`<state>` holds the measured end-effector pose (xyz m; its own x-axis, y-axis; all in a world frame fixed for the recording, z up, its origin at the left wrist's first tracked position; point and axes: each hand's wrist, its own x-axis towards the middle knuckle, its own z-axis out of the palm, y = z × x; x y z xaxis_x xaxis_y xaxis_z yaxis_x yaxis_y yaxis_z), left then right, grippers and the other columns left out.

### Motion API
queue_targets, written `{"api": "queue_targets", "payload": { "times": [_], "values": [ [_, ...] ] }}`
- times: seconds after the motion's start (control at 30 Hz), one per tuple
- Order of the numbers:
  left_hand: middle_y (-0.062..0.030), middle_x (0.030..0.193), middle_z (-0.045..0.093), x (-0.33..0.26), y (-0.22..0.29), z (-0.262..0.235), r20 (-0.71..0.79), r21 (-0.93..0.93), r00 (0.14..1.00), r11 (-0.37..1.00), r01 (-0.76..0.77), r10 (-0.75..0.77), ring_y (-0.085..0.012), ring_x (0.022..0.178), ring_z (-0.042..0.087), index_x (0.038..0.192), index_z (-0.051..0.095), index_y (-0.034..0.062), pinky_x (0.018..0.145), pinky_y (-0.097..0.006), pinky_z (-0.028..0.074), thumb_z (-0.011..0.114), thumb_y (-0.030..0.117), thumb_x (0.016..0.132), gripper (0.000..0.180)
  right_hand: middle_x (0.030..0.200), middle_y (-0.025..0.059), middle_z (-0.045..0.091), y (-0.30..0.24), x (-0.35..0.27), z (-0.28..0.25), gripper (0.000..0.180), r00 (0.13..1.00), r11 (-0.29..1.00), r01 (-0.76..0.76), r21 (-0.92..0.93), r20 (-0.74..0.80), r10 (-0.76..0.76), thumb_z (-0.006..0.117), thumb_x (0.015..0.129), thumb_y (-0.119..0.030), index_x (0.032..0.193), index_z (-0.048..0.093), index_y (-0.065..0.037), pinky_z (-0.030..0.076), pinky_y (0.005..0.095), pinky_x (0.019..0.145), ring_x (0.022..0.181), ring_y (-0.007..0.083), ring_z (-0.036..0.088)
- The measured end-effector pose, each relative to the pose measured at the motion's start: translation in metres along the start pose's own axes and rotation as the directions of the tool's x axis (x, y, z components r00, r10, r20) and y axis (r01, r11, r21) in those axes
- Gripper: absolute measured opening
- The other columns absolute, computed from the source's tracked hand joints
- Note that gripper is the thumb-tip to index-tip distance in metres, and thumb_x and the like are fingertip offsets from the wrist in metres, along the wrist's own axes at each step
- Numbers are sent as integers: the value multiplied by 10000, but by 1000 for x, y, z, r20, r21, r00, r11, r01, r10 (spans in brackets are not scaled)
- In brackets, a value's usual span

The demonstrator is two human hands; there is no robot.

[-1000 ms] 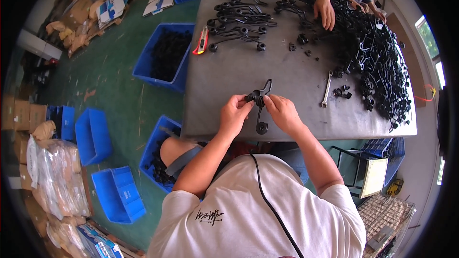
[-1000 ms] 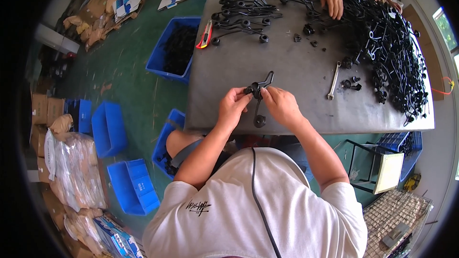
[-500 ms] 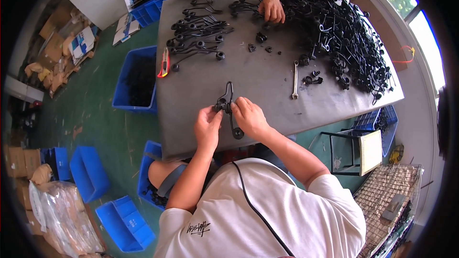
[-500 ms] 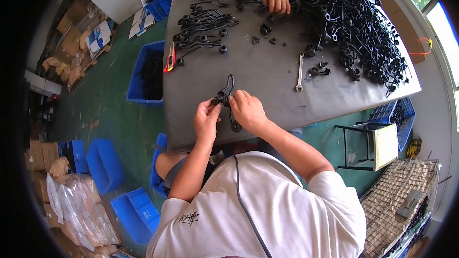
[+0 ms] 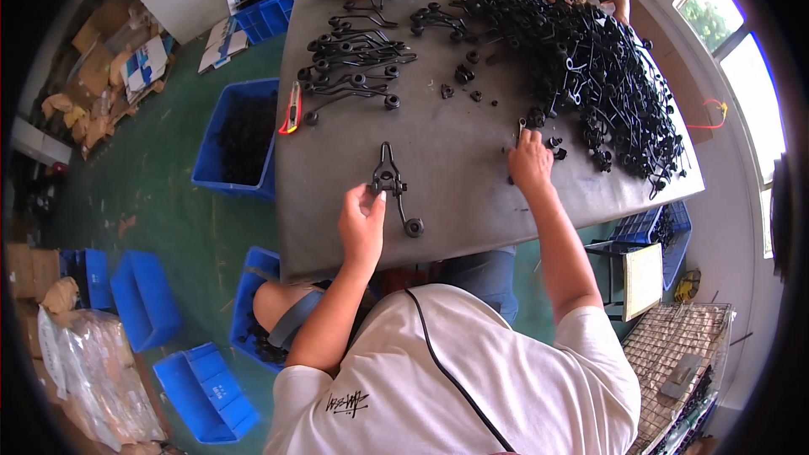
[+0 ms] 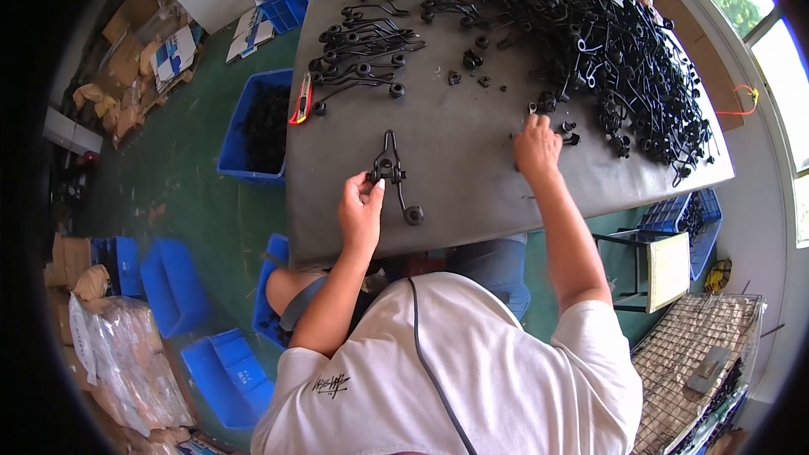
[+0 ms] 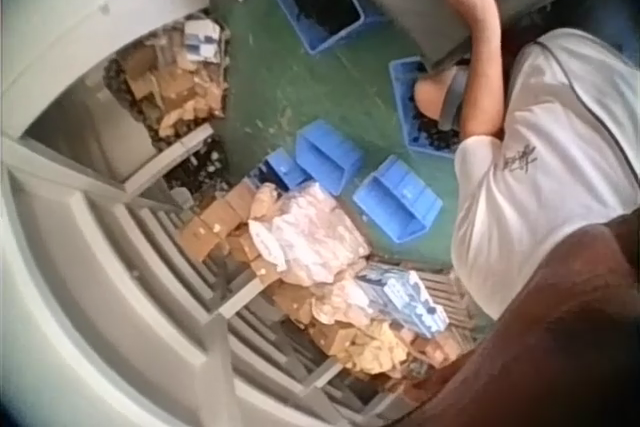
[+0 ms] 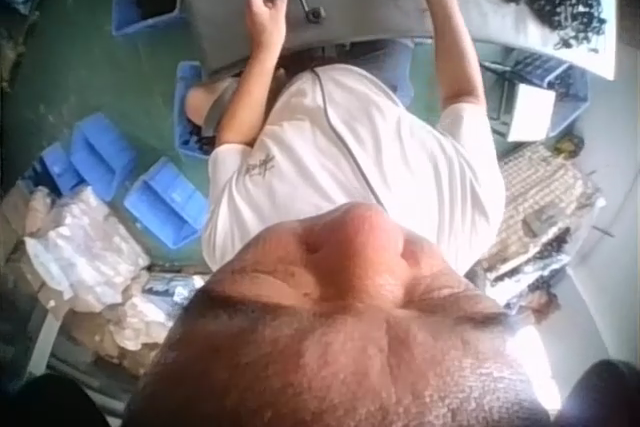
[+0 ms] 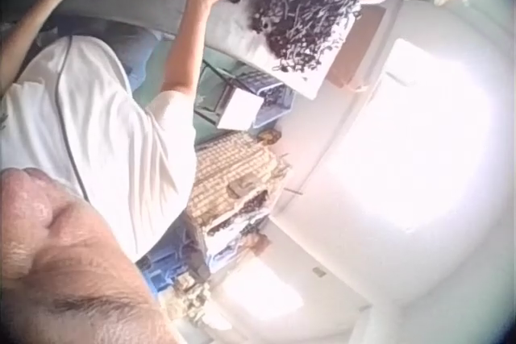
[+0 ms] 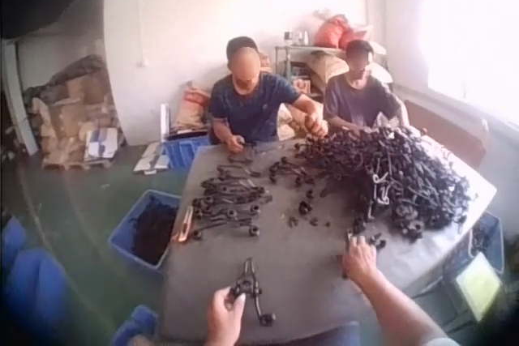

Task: Assembling small black mechanical components on a work table.

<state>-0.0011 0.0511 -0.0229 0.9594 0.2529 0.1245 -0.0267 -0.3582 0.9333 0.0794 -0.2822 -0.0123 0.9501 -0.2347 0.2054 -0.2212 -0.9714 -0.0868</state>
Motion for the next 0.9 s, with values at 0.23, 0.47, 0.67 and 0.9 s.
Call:
{"api": "queue_targets", "payload": {
  "times": [0.23,0.47,0.67,0.9],
  "values": [
    [-127,1032,711,-1,0,-9,11,-6,999,999,39,-39,-168,731,637,1258,578,0,722,-336,538,719,206,928,413,1057,279,654,3,31,23,416,990,970,-13,242,139,-21,655,794,-168,1144,550,32,528,467,900,1006,451,643],
    [-129,1051,707,-7,-1,-14,28,-17,998,999,-50,51,-154,727,634,1311,533,2,692,-318,535,700,191,939,449,849,183,693,-78,-27,-44,241,943,789,-47,612,287,-166,681,769,-161,952,651,-7,533,389,761,827,315,691],
    [-123,1027,707,-10,-2,-13,6,-45,998,997,-63,64,-179,727,651,1308,535,2,689,-331,538,704,151,920,449,768,118,641,-111,-96,-43,127,962,529,40,848,111,-251,611,903,-59,1020,575,-30,492,316,616,652,197,623],
    [-132,1025,707,-11,-5,-13,4,-21,995,995,-99,99,-205,728,655,1307,538,-2,688,-357,538,722,122,883,479,892,135,663,-111,-124,-22,144,880,484,418,769,-211,-426,611,935,-12,1063,550,-36,497,340,633,687,234,636]
  ]
}}
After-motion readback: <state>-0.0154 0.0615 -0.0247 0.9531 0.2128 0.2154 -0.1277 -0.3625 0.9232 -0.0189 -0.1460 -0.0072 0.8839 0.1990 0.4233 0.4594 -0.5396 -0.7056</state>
